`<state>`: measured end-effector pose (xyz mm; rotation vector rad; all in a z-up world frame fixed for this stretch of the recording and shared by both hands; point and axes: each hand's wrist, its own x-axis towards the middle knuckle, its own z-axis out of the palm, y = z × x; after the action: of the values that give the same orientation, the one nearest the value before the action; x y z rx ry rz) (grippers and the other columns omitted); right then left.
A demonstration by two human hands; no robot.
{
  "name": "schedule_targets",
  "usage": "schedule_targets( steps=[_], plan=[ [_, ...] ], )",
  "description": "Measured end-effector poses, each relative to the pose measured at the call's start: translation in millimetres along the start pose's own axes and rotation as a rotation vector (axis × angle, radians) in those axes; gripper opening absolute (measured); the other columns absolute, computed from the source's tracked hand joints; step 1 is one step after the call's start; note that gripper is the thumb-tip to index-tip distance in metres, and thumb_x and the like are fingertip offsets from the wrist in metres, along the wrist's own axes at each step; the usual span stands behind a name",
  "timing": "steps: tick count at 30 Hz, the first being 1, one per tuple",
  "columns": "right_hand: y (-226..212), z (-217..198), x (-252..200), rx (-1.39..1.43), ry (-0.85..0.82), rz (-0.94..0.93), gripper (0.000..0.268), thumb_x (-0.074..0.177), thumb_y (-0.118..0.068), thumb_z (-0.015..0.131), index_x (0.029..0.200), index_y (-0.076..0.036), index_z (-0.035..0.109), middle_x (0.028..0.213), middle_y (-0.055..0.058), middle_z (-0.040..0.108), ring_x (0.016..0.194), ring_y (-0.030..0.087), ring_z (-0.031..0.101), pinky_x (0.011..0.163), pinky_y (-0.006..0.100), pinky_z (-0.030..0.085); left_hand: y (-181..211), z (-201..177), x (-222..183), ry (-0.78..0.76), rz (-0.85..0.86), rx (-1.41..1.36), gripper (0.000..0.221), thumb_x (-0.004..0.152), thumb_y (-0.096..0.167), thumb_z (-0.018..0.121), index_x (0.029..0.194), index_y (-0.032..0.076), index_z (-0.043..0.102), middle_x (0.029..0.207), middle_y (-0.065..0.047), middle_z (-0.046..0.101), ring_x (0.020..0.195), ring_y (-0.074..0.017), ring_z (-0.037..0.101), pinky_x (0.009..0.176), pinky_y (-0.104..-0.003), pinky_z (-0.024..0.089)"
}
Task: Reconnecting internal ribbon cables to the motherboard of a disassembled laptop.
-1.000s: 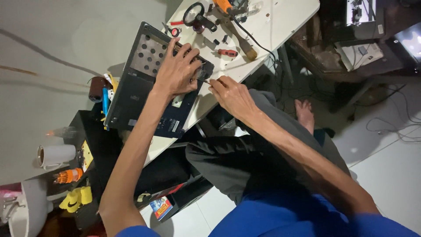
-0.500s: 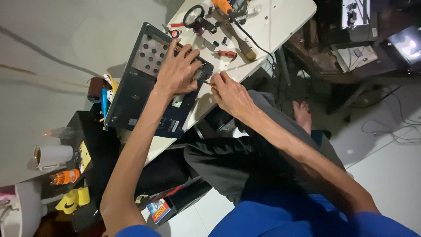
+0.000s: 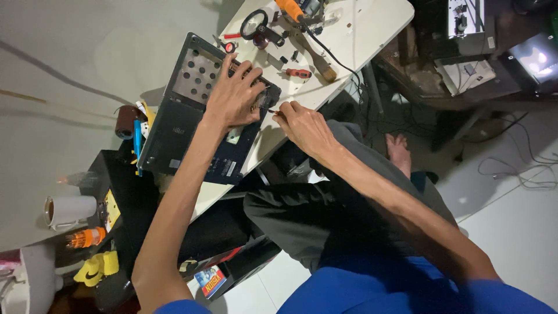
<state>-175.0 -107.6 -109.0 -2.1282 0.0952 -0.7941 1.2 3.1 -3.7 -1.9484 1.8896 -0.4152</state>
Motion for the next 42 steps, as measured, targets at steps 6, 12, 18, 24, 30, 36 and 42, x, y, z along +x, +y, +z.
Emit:
schedule_targets(
  steps=[6, 12, 18, 24, 30, 36, 42],
  plan=[
    [-3, -4, -1, 0.017, -0.02, 0.013, 0.019, 0.099, -0.016, 0.065, 0.1, 0.001, 0.056, 0.09, 0.013, 0.066, 0.058, 0.033, 0.064, 0.052, 0.043, 0.053, 1, -6, -1, 0.043, 0.012, -0.018, 0.035, 0.059, 0.028, 0.078, 0.088, 0.011, 0.069, 0.123, -0.008, 0.062, 0.121, -0.031, 0.054, 0.122, -0.059, 0.025],
    [-2, -4, -2, 0.034, -0.059, 0.045, 0.021, 0.1, -0.019, 0.064, 0.104, 0.0, 0.056, 0.095, 0.012, 0.066, 0.063, 0.033, 0.065, 0.057, 0.044, 0.054, 4, -7, 0, -0.024, -0.016, 0.04, 0.033, 0.065, 0.033, 0.079, 0.09, 0.014, 0.073, 0.125, -0.006, 0.065, 0.124, -0.0289, 0.053, 0.125, -0.058, 0.02],
    [-3, -9, -6, 0.065, -0.055, 0.041, 0.021, 0.1, -0.018, 0.065, 0.104, 0.0, 0.055, 0.097, 0.013, 0.065, 0.064, 0.033, 0.063, 0.059, 0.044, 0.052, 2, 8, -7, 0.013, -0.024, -0.009, 0.036, 0.066, 0.03, 0.078, 0.095, 0.012, 0.069, 0.134, -0.01, 0.065, 0.137, -0.0267, 0.054, 0.129, -0.061, 0.009],
    [-7, -15, -8, 0.089, -0.06, 0.068, 0.021, 0.101, -0.019, 0.065, 0.104, -0.001, 0.055, 0.098, 0.01, 0.067, 0.061, 0.027, 0.065, 0.056, 0.041, 0.053, 7, -1, -10, 0.028, -0.046, -0.05, 0.033, 0.069, 0.025, 0.079, 0.094, 0.009, 0.065, 0.137, -0.012, 0.062, 0.144, -0.0274, 0.051, 0.131, -0.062, 0.003],
    [-12, -25, -10, 0.12, 0.028, 0.017, 0.02, 0.099, -0.014, 0.069, 0.106, 0.001, 0.057, 0.1, 0.01, 0.068, 0.064, 0.025, 0.067, 0.055, 0.038, 0.053, 10, -6, -17, 0.07, -0.059, -0.129, 0.034, 0.071, 0.021, 0.078, 0.099, 0.008, 0.064, 0.146, -0.017, 0.06, 0.149, -0.0286, 0.045, 0.13, -0.057, 0.007],
    [-8, -25, -9, 0.169, 0.026, 0.013, 0.018, 0.098, -0.011, 0.068, 0.105, 0.001, 0.058, 0.098, 0.01, 0.068, 0.06, 0.023, 0.064, 0.052, 0.037, 0.051, 13, -22, -24, 0.077, -0.092, -0.299, 0.028, 0.079, 0.015, 0.083, 0.103, 0.01, 0.068, 0.144, -0.012, 0.061, 0.151, -0.0267, 0.041, 0.131, -0.052, 0.008],
    [-9, -24, -9, 0.148, 0.007, 0.006, 0.018, 0.099, -0.013, 0.069, 0.105, 0.001, 0.058, 0.099, 0.01, 0.068, 0.061, 0.022, 0.065, 0.054, 0.035, 0.053, 14, -16, -27, 0.047, -0.087, -0.235, 0.021, 0.078, 0.013, 0.083, 0.097, 0.012, 0.073, 0.141, -0.008, 0.063, 0.152, -0.0251, 0.042, 0.131, -0.055, 0.007]
  ],
)
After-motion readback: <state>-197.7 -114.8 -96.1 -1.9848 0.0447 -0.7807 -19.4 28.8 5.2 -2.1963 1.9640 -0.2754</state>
